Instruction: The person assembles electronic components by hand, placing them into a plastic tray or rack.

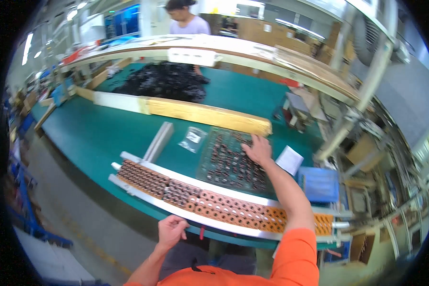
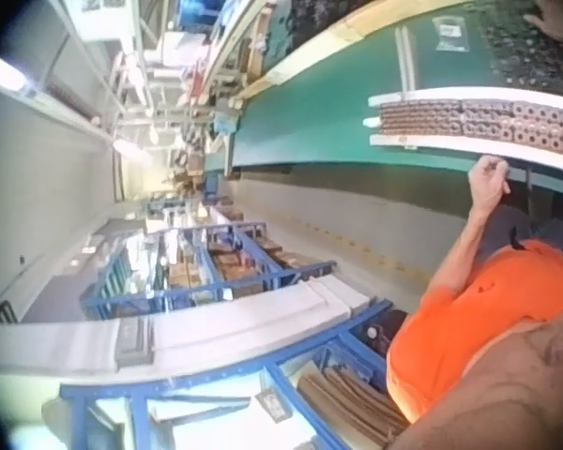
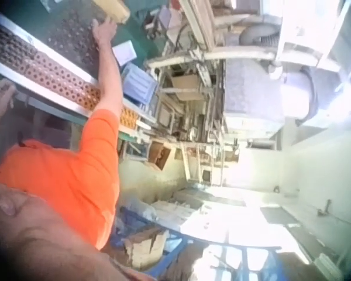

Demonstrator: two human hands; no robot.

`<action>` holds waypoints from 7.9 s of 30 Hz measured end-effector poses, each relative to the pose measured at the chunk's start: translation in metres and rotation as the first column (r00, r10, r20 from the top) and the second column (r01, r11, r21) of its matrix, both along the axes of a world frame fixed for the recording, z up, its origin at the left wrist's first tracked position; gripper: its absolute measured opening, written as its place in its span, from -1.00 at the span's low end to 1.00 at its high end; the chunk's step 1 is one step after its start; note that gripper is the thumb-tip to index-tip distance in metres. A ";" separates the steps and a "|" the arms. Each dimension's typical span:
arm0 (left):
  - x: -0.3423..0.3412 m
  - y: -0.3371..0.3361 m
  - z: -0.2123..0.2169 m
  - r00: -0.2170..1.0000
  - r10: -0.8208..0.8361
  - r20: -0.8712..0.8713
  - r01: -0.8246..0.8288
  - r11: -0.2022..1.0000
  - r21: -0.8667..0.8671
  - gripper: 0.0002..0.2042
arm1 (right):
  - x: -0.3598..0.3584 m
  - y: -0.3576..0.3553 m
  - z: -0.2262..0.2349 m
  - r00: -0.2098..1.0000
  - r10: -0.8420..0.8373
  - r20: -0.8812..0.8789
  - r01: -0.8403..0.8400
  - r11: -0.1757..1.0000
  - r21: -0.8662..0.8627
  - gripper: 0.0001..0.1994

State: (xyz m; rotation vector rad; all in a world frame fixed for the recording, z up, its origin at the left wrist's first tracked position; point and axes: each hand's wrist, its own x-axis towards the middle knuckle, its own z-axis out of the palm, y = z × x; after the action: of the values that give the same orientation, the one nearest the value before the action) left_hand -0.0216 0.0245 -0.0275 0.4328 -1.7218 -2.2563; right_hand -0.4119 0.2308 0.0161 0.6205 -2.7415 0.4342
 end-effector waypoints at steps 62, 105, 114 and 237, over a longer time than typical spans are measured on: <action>-0.007 0.008 -0.008 0.998 -0.050 -0.044 0.051 0.998 0.026 -0.88 | -0.016 0.006 -0.022 0.998 -0.049 -0.047 0.044 0.994 -0.102 -0.65; -0.013 0.012 -0.007 0.989 0.105 -0.106 -0.101 0.994 0.048 -0.91 | 0.028 0.028 0.008 0.997 0.057 0.057 -0.053 0.997 -0.063 -0.71; -0.010 0.013 -0.010 0.986 0.115 -0.123 -0.113 0.993 0.026 -0.90 | 0.038 0.035 0.000 0.989 0.146 0.020 -0.142 0.980 -0.137 -0.72; -0.012 0.013 -0.015 0.980 0.133 -0.145 -0.120 0.988 0.093 -0.93 | 0.067 0.030 0.022 0.942 0.267 0.201 -0.246 0.961 -0.124 -0.73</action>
State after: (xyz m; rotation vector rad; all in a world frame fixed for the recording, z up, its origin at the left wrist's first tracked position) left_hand -0.0335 0.0377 -0.0422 0.3673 -1.4874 -2.2146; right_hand -0.3449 0.2606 0.0378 0.9634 -2.8277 0.7321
